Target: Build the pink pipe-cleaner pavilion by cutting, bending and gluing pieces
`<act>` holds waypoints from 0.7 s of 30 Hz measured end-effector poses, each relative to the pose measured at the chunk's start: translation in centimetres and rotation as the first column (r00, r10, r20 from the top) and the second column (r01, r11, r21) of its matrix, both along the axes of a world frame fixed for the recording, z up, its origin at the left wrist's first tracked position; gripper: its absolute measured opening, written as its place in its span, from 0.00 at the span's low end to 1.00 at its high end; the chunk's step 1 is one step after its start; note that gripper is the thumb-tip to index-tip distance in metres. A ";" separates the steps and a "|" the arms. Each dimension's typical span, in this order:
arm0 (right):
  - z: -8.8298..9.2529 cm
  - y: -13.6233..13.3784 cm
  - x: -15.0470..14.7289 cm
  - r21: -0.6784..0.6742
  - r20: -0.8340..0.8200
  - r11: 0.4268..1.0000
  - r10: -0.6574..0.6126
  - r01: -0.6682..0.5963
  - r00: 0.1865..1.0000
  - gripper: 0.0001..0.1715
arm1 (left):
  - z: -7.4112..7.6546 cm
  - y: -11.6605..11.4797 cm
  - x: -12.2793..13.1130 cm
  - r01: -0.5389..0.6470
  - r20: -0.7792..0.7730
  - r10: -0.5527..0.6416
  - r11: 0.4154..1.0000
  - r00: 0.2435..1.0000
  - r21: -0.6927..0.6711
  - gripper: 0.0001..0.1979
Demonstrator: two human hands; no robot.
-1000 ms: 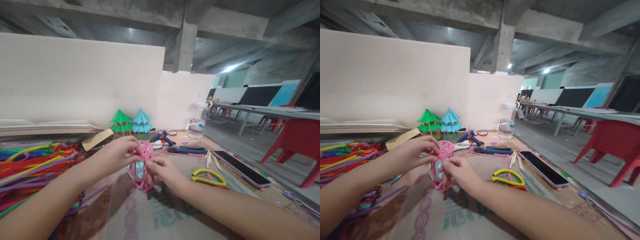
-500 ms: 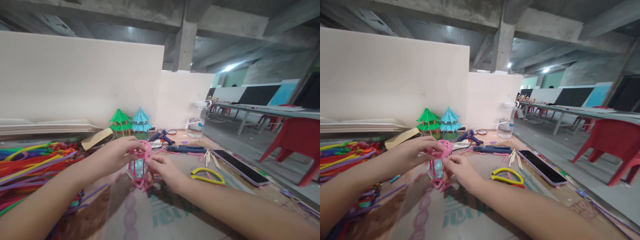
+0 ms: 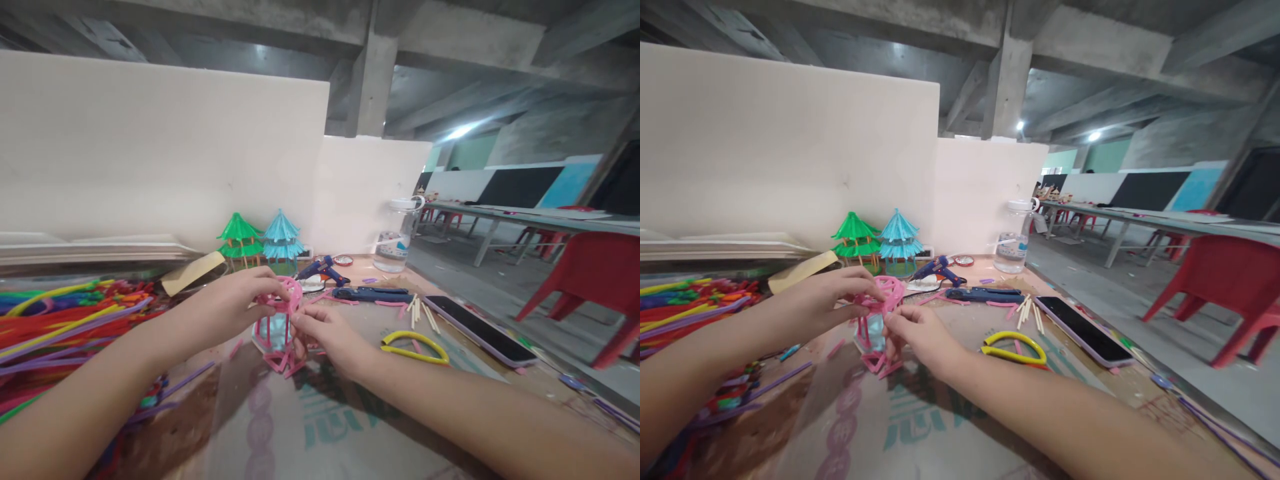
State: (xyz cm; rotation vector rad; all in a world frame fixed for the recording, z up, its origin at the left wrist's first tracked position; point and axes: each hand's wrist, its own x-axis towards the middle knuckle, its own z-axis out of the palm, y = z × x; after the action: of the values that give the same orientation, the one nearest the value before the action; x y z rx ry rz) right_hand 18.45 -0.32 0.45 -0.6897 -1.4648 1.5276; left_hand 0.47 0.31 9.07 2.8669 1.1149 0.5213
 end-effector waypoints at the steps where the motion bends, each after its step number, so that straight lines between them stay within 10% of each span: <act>1: 0.0 0.0 0.0 -0.001 -0.001 1.000 0.001 -0.001 1.000 0.25 | 0.0 0.0 -0.1 -0.007 -0.001 0.007 1.000 1.000 -0.002 0.10; 21: -0.4 0.4 -0.1 0.020 -0.063 1.000 0.021 -0.019 0.998 0.26 | -0.3 -0.1 -0.2 -0.033 0.018 0.034 0.999 0.999 -0.015 0.10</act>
State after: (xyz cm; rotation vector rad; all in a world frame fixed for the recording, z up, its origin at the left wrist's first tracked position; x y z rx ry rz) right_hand 18.35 0.07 0.09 -0.6114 -1.4407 1.5351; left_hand 0.27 0.17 8.75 2.8294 1.1610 0.5374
